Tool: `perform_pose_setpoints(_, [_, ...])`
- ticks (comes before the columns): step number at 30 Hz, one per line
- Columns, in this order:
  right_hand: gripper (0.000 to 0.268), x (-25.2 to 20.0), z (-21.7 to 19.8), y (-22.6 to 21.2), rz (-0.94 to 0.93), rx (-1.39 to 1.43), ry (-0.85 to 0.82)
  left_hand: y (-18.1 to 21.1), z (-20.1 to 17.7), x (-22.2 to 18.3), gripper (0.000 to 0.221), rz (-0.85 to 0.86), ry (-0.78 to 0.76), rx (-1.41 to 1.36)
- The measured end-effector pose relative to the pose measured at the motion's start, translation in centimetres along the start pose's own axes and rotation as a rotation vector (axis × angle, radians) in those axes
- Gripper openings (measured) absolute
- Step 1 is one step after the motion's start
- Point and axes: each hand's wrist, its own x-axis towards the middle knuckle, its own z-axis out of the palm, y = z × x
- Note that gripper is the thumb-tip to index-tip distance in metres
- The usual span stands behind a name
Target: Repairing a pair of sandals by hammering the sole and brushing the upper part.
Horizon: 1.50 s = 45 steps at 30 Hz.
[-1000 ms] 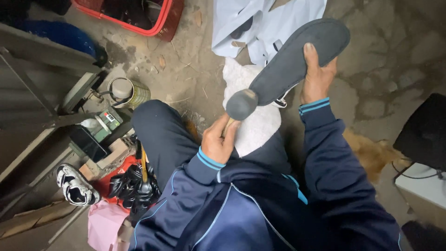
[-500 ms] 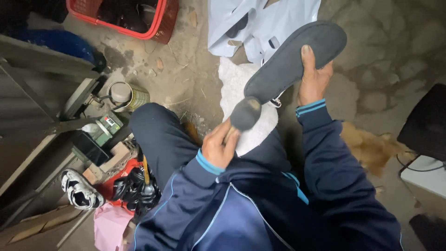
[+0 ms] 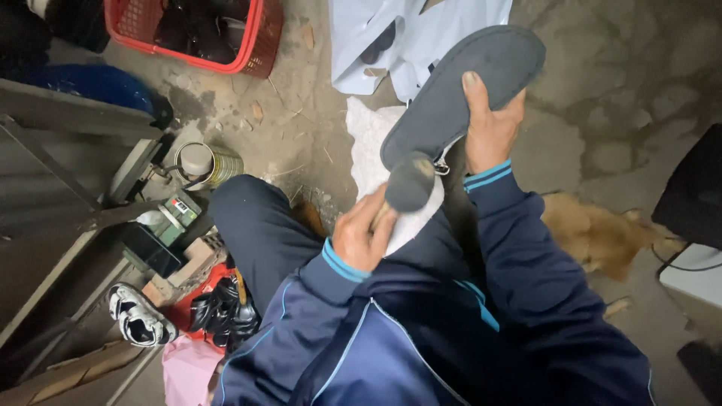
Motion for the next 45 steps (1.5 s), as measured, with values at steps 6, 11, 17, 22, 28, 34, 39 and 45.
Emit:
perform_pose_setpoints(6, [0.055,0.1,1.0,-1.7,-0.001,-0.035,-0.022,0.8,-0.6,1.4,0.041,-0.011,0.051,-0.035])
perform_pose_setpoints(11, [0.050,0.4,1.7,-1.6,-0.085,0.004,-0.090,-0.5,-0.8,2.4,0.041,-0.112,0.093,0.047])
perform_pose_setpoints(17, [0.048,0.2,1.4,-1.8,-0.099,-0.016,-0.121,-1.6,-1.0,1.5,0.041,-0.119,0.134,0.065])
perform_pose_setpoints(22, [0.047,0.7,1.4,-2.0,-0.053,-0.067,-0.129,-1.8,-1.4,0.3,0.027,-0.146,0.185,-0.005])
perform_pose_setpoints(28, [0.052,0.3,2.1,-2.6,-0.059,-0.055,-0.143,-1.8,-2.3,0.6,0.039,-0.208,0.205,0.026])
perform_pose_setpoints(34, [0.085,0.3,2.4,-3.1,0.077,-0.218,-0.093,-3.1,-2.1,1.9,0.043,-0.338,0.186,-0.017])
perform_pose_setpoints(39, [0.048,0.0,2.9,-3.5,-0.149,-0.066,-0.199,-3.6,-1.9,3.2,0.027,-0.346,0.152,-0.036])
perform_pose_setpoints(45, [0.057,0.2,2.7,-3.3,-0.083,-0.045,-0.218,-0.8,-2.5,3.5,0.015,-0.131,0.240,-0.077])
